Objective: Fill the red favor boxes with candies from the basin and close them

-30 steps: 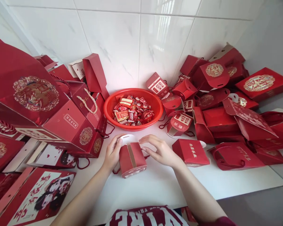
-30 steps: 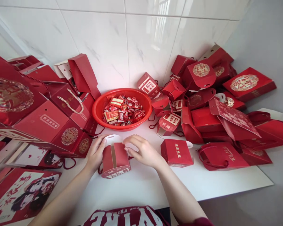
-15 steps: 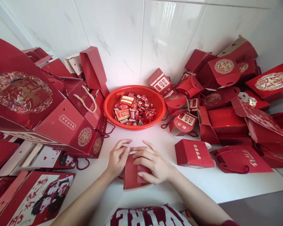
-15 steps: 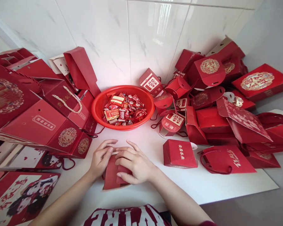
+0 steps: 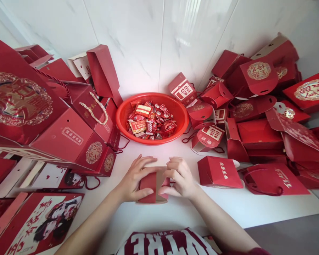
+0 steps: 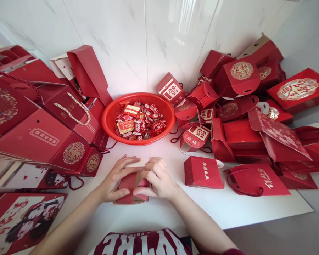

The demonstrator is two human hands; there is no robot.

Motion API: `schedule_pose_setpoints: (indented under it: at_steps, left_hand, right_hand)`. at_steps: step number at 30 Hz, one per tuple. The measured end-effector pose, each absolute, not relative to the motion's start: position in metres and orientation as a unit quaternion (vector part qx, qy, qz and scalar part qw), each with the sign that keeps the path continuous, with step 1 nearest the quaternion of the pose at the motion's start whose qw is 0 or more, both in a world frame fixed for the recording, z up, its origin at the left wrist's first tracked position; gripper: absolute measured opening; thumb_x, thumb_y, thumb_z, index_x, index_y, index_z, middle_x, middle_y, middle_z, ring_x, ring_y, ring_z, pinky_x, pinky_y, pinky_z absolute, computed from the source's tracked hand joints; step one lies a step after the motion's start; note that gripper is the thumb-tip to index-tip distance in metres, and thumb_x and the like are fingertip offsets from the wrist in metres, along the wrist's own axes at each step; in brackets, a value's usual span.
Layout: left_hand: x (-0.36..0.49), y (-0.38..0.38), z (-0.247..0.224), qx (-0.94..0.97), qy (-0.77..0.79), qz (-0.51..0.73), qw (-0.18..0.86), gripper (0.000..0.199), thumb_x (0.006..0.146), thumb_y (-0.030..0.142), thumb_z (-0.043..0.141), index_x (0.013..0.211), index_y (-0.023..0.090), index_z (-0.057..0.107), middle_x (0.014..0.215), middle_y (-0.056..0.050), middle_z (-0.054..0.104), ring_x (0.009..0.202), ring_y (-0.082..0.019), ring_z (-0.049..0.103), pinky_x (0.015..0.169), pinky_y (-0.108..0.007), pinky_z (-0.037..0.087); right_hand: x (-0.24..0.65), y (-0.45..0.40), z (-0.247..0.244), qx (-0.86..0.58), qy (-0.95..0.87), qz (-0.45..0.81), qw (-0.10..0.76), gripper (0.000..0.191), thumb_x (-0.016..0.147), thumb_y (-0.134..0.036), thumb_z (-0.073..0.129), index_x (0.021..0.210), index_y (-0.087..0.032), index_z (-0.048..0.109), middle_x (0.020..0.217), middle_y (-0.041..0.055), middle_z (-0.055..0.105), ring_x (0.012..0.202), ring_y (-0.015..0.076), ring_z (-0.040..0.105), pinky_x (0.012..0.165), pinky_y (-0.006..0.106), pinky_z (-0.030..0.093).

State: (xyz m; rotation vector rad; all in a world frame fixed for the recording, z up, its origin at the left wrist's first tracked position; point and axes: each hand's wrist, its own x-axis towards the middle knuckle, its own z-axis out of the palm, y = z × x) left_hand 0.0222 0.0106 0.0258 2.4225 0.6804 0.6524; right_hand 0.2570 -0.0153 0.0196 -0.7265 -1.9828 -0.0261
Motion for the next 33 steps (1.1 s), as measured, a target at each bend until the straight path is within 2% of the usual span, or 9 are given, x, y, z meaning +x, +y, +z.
schedule_pose_setpoints:
  at_steps: [5,10,13,16,19,22,25,28,33]
  left_hand:
    - [0.025,0.008,0.009,0.856,0.26,0.355,0.271,0.04,0.091,0.04,0.051,0.127,0.022,0.049,0.143,-0.016,0.046,0.138,-0.035,0.04,0.115,-0.059,0.027]
    - [0.026,0.006,-0.005,0.695,0.262,0.566,0.359,0.031,0.096,0.05,0.041,0.11,0.022,0.043,0.145,-0.016,0.04,0.118,-0.034,0.062,0.101,-0.056,0.043]
    - [0.019,0.01,0.004,0.692,0.258,0.516,0.433,0.025,0.094,0.046,0.046,0.096,0.02,0.044,0.142,-0.016,0.044,0.12,-0.036,0.06,0.098,-0.055,0.047]
    - [0.009,0.017,0.019,0.771,0.259,0.406,0.417,0.011,0.091,0.029,0.048,0.087,0.02,0.046,0.136,-0.017,0.054,0.127,-0.035,0.054,0.102,-0.055,0.044]
    - [0.005,0.021,0.027,0.817,0.26,0.336,0.391,0.005,0.086,0.021,0.048,0.082,0.02,0.047,0.13,-0.016,0.061,0.128,-0.033,0.053,0.102,-0.052,0.045]
    - [0.005,0.021,0.027,0.826,0.267,0.334,0.366,0.006,0.08,0.017,0.05,0.085,0.02,0.049,0.129,-0.015,0.061,0.124,-0.031,0.055,0.099,-0.049,0.047]
    - [0.007,0.022,0.024,0.846,0.274,0.33,0.318,0.028,0.077,0.012,0.052,0.103,0.02,0.054,0.128,-0.014,0.06,0.122,-0.029,0.056,0.1,-0.047,0.047]
    - [0.006,0.023,0.023,0.867,0.285,0.319,0.255,0.044,0.08,0.007,0.051,0.121,0.021,0.054,0.128,-0.012,0.061,0.122,-0.025,0.057,0.102,-0.043,0.047]
    - [0.001,0.028,0.022,0.878,0.333,0.33,0.096,0.048,0.088,0.002,0.043,0.129,0.024,0.056,0.126,-0.008,0.065,0.12,-0.022,0.059,0.104,-0.04,0.045]
  right_hand:
    - [0.266,-0.015,0.025,-0.294,-0.822,0.046,0.485,0.035,0.085,-0.054,0.068,0.089,-0.02,0.061,0.085,0.0056,0.059,0.086,0.0216,0.057,0.077,0.039,0.049]
    - [0.273,-0.013,0.032,-0.29,-0.808,0.104,0.502,0.033,0.088,-0.053,0.064,0.082,-0.02,0.064,0.084,0.0055,0.055,0.083,0.0212,0.056,0.074,0.039,0.047]
    - [0.278,-0.013,0.037,-0.296,-0.802,0.131,0.502,0.026,0.092,-0.042,0.058,0.078,-0.02,0.065,0.086,0.0059,0.053,0.086,0.0225,0.055,0.075,0.041,0.046]
    - [0.285,-0.012,0.041,-0.318,-0.803,0.151,0.481,0.016,0.089,-0.024,0.052,0.082,-0.021,0.067,0.09,0.0062,0.051,0.091,0.0233,0.053,0.08,0.042,0.045]
    - [0.289,-0.01,0.039,-0.333,-0.802,0.165,0.468,0.023,0.088,-0.02,0.045,0.091,-0.022,0.068,0.092,0.0069,0.051,0.092,0.0243,0.053,0.08,0.043,0.045]
    - [0.288,-0.009,0.033,-0.384,-0.765,0.169,0.489,0.029,0.091,-0.018,0.037,0.093,-0.022,0.065,0.1,0.0085,0.053,0.095,0.0252,0.054,0.082,0.044,0.045]
    - [0.284,-0.01,0.027,-0.429,-0.714,0.186,0.521,0.03,0.094,-0.017,0.033,0.094,-0.022,0.062,0.109,0.0092,0.053,0.102,0.0259,0.055,0.086,0.044,0.045]
    - [0.281,-0.011,0.023,-0.429,-0.708,0.207,0.522,0.029,0.096,-0.017,0.032,0.098,-0.023,0.061,0.116,0.0091,0.054,0.108,0.0259,0.055,0.09,0.044,0.045]
    - [0.28,-0.005,0.018,-0.432,-0.739,0.208,0.474,0.027,0.097,-0.014,0.034,0.105,-0.022,0.058,0.124,0.0108,0.053,0.116,0.0257,0.052,0.096,0.045,0.045]
